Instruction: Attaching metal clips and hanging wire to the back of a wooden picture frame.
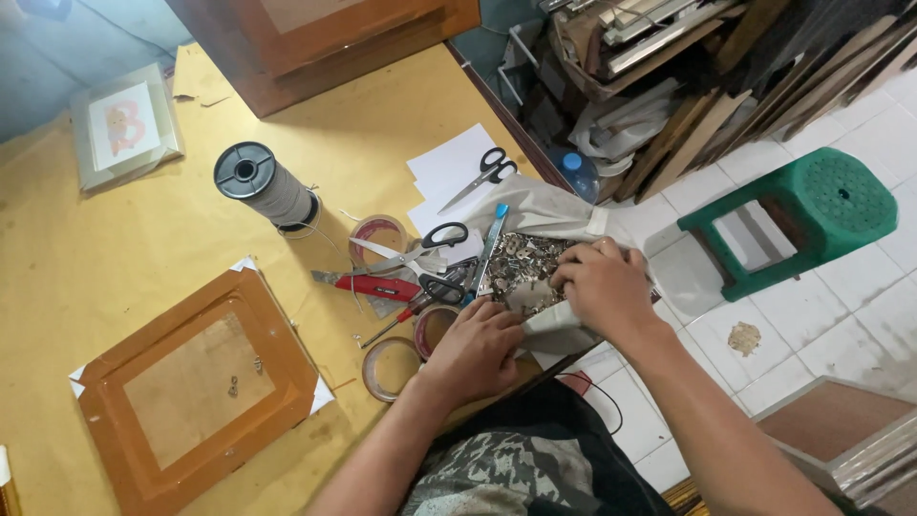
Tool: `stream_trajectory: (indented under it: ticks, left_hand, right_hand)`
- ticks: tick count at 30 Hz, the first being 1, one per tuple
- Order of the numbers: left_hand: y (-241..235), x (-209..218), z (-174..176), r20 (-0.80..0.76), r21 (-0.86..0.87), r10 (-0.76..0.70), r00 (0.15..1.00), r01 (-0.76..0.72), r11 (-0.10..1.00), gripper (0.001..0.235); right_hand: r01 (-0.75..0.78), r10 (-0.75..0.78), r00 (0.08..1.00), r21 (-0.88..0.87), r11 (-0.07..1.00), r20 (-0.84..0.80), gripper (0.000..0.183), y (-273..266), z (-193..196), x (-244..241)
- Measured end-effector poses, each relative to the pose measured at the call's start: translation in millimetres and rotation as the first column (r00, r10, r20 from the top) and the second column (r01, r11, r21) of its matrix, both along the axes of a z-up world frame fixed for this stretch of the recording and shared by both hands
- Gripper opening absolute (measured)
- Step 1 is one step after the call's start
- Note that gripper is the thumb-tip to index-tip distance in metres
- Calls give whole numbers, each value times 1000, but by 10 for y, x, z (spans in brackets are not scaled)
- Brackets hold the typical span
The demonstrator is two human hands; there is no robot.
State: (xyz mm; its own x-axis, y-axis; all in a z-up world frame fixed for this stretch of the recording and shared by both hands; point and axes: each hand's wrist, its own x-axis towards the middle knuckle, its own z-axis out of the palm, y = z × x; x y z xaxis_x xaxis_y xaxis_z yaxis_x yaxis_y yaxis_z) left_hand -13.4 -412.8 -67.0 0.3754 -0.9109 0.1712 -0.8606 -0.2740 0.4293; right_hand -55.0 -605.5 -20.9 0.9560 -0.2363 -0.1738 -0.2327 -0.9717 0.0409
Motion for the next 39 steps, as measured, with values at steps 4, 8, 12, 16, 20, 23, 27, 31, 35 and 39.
stream_trajectory:
  ticks: [4,8,12,16,20,23,27,31,35,39]
  left_hand:
    - [39,50,176,-34,-9,77,996,-77,997,19]
    - [25,61,187,-21,-3,61,998,-61,998,23]
    - [37,64,222,-1,25,47,999,-47,999,25]
    - [39,83,95,-15,18,51,999,-51,999,25]
    - [44,104,147,-8,-31,54,998,-55,998,20]
    - [28,107,119,-11,-27,56,998,-57,998,20]
    - [36,110,159,-33,-10,63,997,-63,998,20]
    - [18,127,140,-84,-67,86,993,-92,994,21]
    - [9,107,213,-114,-60,117,987,-124,990,20]
    - [8,119,217,-104,-46,121,987,-126,991,19]
  right_hand:
    - [89,-92,995,84,992,39,13,61,63,99]
    - [-44,43,999,221,974,11,31,177,188,147]
    - [-18,21,1000,134,991,-22,23,72,39,150]
    - [28,-27,999,34,999,-21,21,-24,-57,187]
    - [-68,84,995,236,969,-59,32,154,217,288]
    - [-163,214,963,277,947,-165,48,198,311,230]
    - [-144,219,951,316,938,-217,38,118,416,117]
    - [-128,185,941,208,970,-283,35,-42,240,153]
    - [-123,139,989,231,965,-57,35,91,266,238]
    - [-179,203,970,175,968,-132,39,89,30,252]
